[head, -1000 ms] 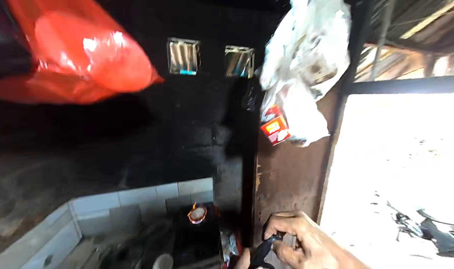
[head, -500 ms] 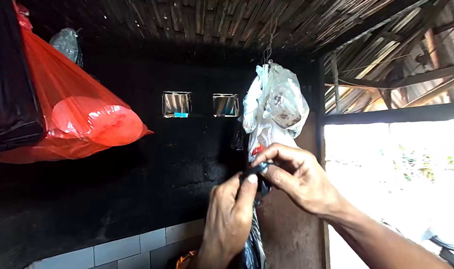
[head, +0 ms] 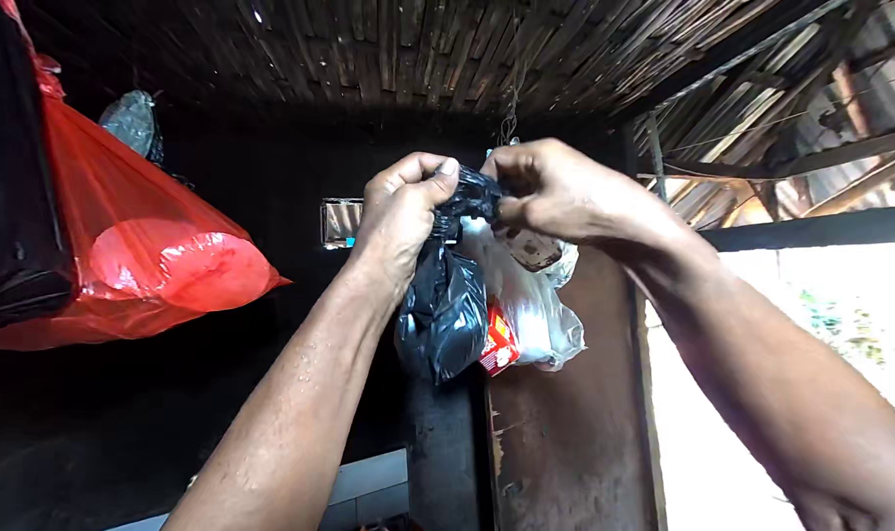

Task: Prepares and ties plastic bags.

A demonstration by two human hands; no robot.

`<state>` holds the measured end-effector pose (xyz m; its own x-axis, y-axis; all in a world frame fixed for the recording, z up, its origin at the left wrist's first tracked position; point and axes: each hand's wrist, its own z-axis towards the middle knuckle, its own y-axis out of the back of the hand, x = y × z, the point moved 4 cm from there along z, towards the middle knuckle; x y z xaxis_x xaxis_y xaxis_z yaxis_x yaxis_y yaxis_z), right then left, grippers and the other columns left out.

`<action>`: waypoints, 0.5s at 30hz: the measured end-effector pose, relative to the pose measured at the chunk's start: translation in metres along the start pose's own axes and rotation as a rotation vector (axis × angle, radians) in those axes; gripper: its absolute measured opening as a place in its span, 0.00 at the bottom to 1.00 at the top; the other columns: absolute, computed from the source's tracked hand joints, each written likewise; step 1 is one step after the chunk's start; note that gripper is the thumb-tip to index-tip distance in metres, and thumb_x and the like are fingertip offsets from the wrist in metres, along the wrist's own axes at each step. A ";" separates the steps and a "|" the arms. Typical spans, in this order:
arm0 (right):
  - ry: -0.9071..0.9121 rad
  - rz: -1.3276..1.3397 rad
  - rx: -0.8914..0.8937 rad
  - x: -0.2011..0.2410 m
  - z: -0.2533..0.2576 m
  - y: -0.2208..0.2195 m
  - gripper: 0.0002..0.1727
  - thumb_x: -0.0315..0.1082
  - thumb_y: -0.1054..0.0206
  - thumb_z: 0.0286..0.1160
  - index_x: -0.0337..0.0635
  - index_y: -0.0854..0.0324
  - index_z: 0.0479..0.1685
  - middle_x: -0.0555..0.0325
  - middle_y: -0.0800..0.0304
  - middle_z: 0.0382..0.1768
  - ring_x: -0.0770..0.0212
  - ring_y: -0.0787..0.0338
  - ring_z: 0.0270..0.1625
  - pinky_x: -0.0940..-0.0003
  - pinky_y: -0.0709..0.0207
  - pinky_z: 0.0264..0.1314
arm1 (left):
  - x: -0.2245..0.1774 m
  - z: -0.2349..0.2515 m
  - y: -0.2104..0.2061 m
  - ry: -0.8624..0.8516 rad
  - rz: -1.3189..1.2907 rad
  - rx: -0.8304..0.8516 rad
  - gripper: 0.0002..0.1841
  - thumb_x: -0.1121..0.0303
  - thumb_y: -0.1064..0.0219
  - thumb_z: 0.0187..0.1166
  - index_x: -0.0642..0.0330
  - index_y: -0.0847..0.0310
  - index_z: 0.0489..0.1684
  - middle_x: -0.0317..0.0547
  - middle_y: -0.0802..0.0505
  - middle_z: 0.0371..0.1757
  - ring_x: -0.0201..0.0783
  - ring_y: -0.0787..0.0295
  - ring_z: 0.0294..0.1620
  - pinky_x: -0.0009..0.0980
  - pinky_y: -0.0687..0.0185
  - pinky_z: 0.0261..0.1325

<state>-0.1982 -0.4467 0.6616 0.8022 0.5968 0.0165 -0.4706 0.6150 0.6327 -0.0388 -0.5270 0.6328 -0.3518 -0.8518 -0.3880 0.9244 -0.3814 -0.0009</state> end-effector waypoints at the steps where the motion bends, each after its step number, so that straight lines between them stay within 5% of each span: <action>1: -0.015 0.048 -0.031 0.001 0.004 0.005 0.09 0.26 0.31 0.74 0.42 0.14 0.50 0.57 0.06 0.42 0.63 0.05 0.36 0.61 0.06 0.40 | 0.002 0.006 -0.001 0.001 -0.052 0.009 0.09 0.67 0.39 0.88 0.58 0.12 0.45 0.40 0.08 0.32 0.30 0.16 0.24 0.25 0.19 0.25; 3: -0.079 0.302 -0.132 -0.001 0.012 0.016 0.04 0.24 0.34 0.78 0.38 0.16 0.44 0.55 0.08 0.40 0.62 0.06 0.36 0.64 0.07 0.39 | 0.011 0.016 -0.002 -0.032 -0.071 0.067 0.07 0.68 0.37 0.87 0.58 0.14 0.48 0.37 0.10 0.31 0.28 0.18 0.22 0.24 0.21 0.23; 5: -0.187 0.553 -0.211 -0.007 0.021 0.022 0.05 0.24 0.38 0.73 0.39 0.18 0.38 0.54 0.10 0.35 0.60 0.07 0.36 0.61 0.08 0.42 | 0.017 0.028 -0.003 -0.109 0.025 0.138 0.06 0.69 0.29 0.80 0.56 0.20 0.46 0.35 0.11 0.27 0.26 0.19 0.21 0.22 0.23 0.23; 8: -0.299 0.694 -0.221 -0.021 0.032 0.021 0.10 0.26 0.40 0.65 0.39 0.21 0.44 0.48 0.10 0.40 0.55 0.07 0.37 0.60 0.10 0.39 | 0.013 0.043 -0.006 -0.222 0.208 0.213 0.10 0.71 0.23 0.73 0.58 0.19 0.43 0.35 0.11 0.24 0.26 0.16 0.23 0.23 0.16 0.32; 12: -0.296 0.719 -0.214 -0.041 0.047 0.025 0.10 0.34 0.44 0.80 0.42 0.20 0.47 0.51 0.10 0.36 0.56 0.07 0.33 0.58 0.09 0.40 | 0.006 0.063 -0.007 -0.148 0.456 -0.001 0.06 0.66 0.31 0.79 0.55 0.12 0.45 0.36 0.09 0.34 0.29 0.13 0.34 0.33 0.16 0.41; 15: -0.138 0.627 -0.184 -0.042 0.062 0.035 0.09 0.37 0.40 0.84 0.44 0.16 0.48 0.61 0.15 0.29 0.65 0.14 0.26 0.67 0.14 0.33 | 0.011 0.086 -0.005 -0.149 0.556 -0.157 0.08 0.62 0.37 0.81 0.54 0.14 0.41 0.41 0.10 0.36 0.34 0.12 0.36 0.40 0.15 0.42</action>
<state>-0.2259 -0.4822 0.7308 0.3903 0.8059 0.4452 -0.9085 0.2585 0.3284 -0.0598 -0.5654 0.7075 0.1849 -0.9541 -0.2355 0.9826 0.1844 0.0244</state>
